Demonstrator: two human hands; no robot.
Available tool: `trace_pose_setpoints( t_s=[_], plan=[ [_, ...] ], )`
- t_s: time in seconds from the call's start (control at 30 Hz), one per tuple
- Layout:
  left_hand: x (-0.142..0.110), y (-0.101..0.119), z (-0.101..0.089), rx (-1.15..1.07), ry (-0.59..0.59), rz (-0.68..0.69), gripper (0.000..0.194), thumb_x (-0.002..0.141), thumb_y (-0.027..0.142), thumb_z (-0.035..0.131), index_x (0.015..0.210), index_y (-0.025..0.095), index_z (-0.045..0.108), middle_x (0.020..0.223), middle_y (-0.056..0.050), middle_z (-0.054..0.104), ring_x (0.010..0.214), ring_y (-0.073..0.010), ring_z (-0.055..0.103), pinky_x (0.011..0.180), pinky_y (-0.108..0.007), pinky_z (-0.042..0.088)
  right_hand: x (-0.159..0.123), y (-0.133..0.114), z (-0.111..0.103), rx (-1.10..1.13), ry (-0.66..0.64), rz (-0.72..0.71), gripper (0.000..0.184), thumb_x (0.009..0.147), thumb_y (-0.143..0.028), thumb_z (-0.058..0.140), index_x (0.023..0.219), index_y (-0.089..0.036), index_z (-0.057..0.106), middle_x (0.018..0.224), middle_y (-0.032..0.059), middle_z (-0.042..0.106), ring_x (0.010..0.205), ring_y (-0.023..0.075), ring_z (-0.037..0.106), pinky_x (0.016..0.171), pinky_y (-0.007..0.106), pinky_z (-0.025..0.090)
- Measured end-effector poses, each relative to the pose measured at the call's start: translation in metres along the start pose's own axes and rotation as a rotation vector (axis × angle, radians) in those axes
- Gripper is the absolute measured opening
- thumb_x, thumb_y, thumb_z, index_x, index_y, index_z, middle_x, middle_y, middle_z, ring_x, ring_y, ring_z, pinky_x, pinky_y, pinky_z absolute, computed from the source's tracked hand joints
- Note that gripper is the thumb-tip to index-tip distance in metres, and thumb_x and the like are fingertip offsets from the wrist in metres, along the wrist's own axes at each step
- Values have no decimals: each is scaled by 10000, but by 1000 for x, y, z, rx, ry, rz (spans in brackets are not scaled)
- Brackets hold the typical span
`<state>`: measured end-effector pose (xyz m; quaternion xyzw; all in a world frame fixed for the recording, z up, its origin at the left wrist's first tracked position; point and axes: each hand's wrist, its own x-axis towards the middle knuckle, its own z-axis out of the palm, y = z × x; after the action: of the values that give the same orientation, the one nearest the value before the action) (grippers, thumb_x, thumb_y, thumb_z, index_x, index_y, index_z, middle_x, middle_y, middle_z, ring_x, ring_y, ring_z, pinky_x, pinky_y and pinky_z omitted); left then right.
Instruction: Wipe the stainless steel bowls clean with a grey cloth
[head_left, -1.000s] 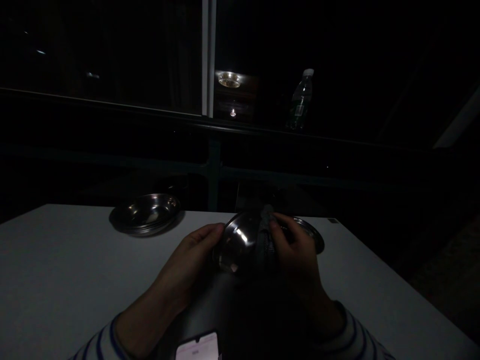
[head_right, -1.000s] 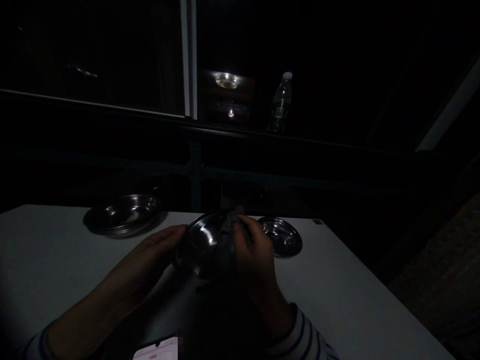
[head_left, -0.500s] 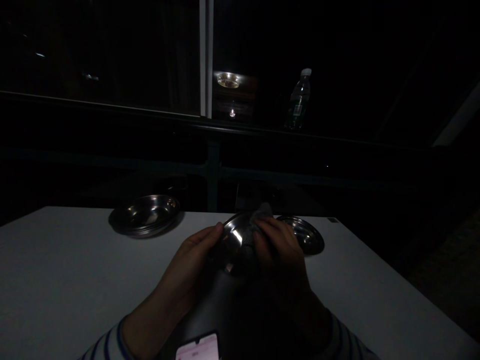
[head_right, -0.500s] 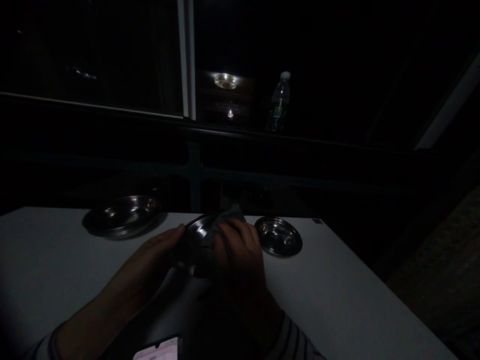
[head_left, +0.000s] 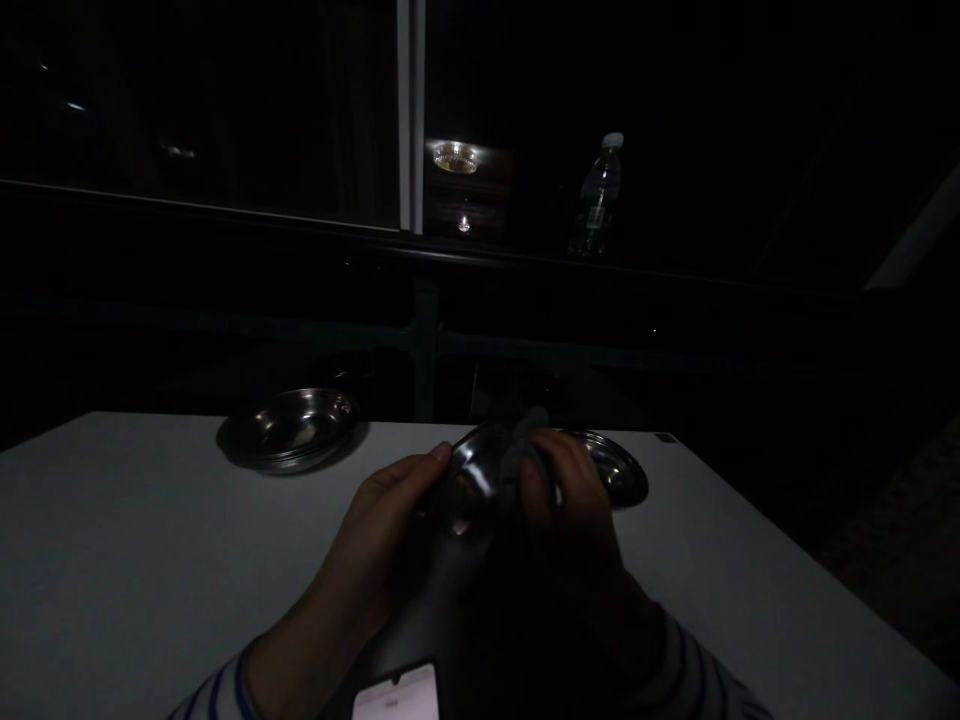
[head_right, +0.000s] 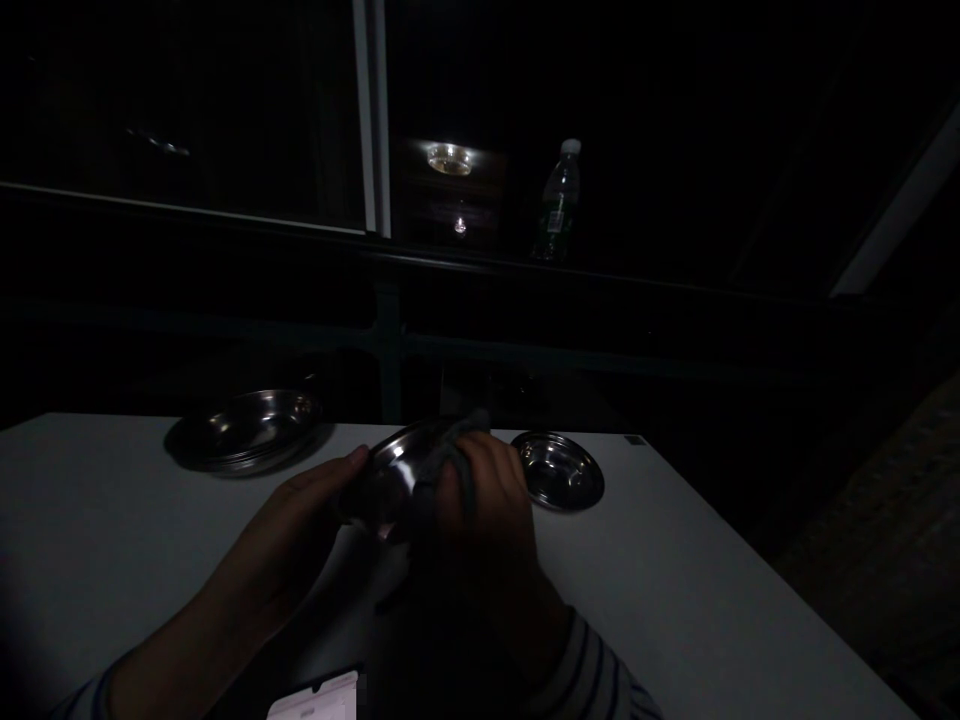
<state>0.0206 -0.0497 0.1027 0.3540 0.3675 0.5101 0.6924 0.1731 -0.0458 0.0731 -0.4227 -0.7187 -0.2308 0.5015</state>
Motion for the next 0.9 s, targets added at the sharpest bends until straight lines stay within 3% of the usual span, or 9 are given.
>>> trace_pose_setpoints(
  t_s=[0.07, 0.13, 0.2, 0.37, 0.43, 0.53, 0.57, 0.73, 0.9],
  plan=[
    [1, -1, 0, 29, 36, 43, 206, 664, 342, 654, 682, 137, 642, 605, -19, 623, 562, -137, 561, 559, -248, 425, -5, -6, 2, -21, 0, -81, 214, 825, -195, 403, 1018, -148, 484, 1002, 97, 552, 946, 213, 480, 787, 379, 414],
    [2, -2, 0, 56, 53, 75, 186, 658, 324, 662, 664, 140, 637, 579, -2, 607, 544, -115, 542, 546, -225, 413, -11, -13, 5, -35, -46, -247, 246, 809, -222, 431, 1032, -146, 499, 1023, 86, 555, 971, 222, 462, 808, 392, 396],
    [3, -3, 0, 64, 51, 75, 179, 655, 317, 663, 682, 141, 638, 594, -2, 611, 551, -114, 540, 554, -226, 414, -12, -15, 6, -19, -86, -298, 240, 806, -223, 442, 1027, -157, 508, 1022, 71, 562, 968, 217, 464, 808, 384, 394],
    [3, -3, 1, 65, 54, 58, 225, 660, 360, 649, 693, 139, 629, 627, -21, 624, 581, -139, 560, 565, -247, 416, -6, -4, 8, -29, 23, -23, 192, 836, -133, 366, 990, -138, 480, 951, 96, 555, 908, 191, 491, 762, 345, 424],
    [3, -3, 1, 77, 60, 80, 208, 653, 347, 657, 657, 143, 620, 584, 0, 599, 548, -119, 540, 545, -228, 402, -8, -7, 9, -55, 39, -71, 211, 834, -146, 367, 1004, -120, 490, 976, 110, 551, 941, 208, 477, 790, 369, 409],
    [2, -4, 0, 73, 56, 98, 192, 642, 326, 668, 614, 146, 609, 541, 27, 555, 514, -91, 500, 532, -208, 388, -15, -15, 11, -58, -65, -281, 246, 817, -186, 433, 1045, -140, 513, 1030, 74, 562, 980, 211, 462, 819, 373, 379],
    [2, -4, 0, 64, 47, 89, 194, 643, 329, 666, 614, 145, 609, 547, 26, 555, 519, -92, 500, 537, -211, 390, -15, -15, 11, -43, -74, -281, 237, 817, -193, 442, 1037, -148, 518, 1030, 68, 565, 982, 209, 463, 819, 370, 379],
    [1, -6, 1, 36, -10, 18, 212, 668, 357, 640, 675, 146, 621, 594, 1, 588, 560, -125, 537, 561, -241, 408, -10, -6, 9, 18, -7, 17, 195, 840, -168, 388, 996, -132, 498, 1012, 106, 554, 957, 200, 478, 815, 364, 399],
    [2, -5, -1, 63, 20, 69, 193, 661, 324, 652, 601, 152, 590, 529, 32, 533, 517, -92, 494, 543, -214, 389, -14, -13, 7, -6, -102, -285, 257, 823, -196, 416, 1062, -151, 498, 1044, 73, 565, 993, 211, 461, 818, 377, 363]
  ],
)
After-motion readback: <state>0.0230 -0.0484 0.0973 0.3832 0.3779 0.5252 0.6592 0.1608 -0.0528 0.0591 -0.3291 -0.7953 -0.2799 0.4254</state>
